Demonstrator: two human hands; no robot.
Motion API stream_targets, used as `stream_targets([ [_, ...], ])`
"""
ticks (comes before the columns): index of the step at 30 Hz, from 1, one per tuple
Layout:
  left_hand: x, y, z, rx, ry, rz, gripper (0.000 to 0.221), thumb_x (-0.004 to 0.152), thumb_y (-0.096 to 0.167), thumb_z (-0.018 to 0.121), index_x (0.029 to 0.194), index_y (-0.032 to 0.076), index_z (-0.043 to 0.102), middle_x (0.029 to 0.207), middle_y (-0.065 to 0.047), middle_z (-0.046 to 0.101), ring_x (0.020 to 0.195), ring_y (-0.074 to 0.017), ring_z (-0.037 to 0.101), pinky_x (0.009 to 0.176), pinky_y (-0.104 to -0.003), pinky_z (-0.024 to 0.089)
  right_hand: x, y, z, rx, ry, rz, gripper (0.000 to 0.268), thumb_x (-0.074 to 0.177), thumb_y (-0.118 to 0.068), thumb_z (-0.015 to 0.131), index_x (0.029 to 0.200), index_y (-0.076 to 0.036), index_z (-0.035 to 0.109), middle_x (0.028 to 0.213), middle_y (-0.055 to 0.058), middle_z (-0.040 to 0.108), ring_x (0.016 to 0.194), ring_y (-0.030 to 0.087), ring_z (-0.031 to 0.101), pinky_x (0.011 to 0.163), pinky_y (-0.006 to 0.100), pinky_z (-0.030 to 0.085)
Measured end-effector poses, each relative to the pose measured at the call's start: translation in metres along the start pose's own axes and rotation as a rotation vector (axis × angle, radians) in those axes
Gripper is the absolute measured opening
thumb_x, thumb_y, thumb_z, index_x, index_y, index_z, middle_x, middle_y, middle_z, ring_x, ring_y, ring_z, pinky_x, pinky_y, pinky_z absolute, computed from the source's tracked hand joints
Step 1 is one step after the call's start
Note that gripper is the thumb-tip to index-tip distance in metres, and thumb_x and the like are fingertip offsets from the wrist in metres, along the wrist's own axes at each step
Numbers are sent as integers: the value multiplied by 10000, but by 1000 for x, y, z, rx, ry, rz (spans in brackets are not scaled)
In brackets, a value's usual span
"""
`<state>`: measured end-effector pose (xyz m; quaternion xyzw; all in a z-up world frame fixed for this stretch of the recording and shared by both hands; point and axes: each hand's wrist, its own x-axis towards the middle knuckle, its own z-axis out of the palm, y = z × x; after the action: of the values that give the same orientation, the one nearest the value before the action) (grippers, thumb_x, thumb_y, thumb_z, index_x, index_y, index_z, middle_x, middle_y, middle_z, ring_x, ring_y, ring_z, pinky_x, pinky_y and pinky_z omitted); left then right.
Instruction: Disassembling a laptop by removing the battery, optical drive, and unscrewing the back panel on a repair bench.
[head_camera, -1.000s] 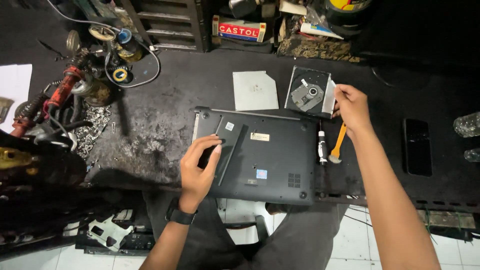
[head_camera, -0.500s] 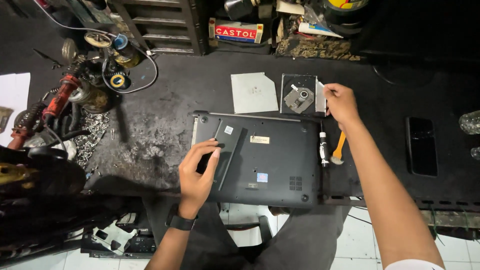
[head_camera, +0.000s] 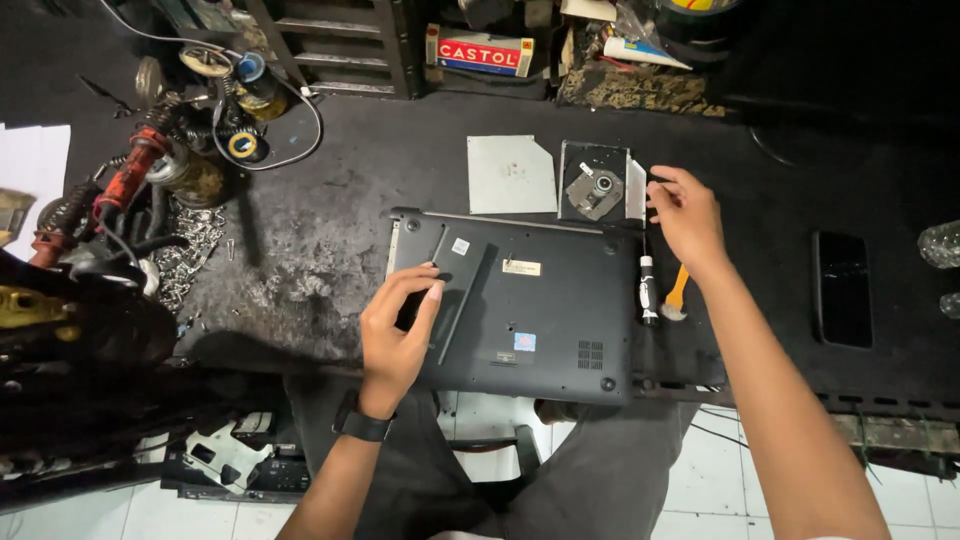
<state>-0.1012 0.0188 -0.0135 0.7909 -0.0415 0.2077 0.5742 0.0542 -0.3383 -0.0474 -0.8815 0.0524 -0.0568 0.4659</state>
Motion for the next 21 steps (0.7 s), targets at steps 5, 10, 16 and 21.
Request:
stream_targets([
  [5,1,2,-2,20,-13,-2,81,983,75,679,998,13,728,1078,-174,720,1118,-417,690,930,-527,577,-67,-18,-10,-251,108,-258,203,1064,-126,649,1243,-50,707,1019,214,654,992,446,632,883,551,500],
  [10,-4,-8,-2,37,16,-38,195,955,133,732,1100,21,665,1180,-180,631,1158,-433,652,973,-519,559,-142,-17,-6,-667,142,-283,288,1047,-363,691,1187,-112,706,921,118,596,951,386,627,860,544,497],
  [16,-4,-3,0,155,-88,-70,346,905,227,796,1155,69,617,1184,-115,520,1174,-342,572,1014,-419,543,-175,5,-2,-899,235,-309,268,1024,-319,679,1256,-187,658,854,14,617,846,252,658,769,389,465],
  [21,13,27,0,419,-263,-136,876,902,352,805,1452,-158,352,1204,-297,445,1156,-474,450,1030,-610,424,-186,-2,-1,-775,234,-360,325,1022,-177,645,1329,-80,602,792,75,640,785,290,675,742,399,459],
])
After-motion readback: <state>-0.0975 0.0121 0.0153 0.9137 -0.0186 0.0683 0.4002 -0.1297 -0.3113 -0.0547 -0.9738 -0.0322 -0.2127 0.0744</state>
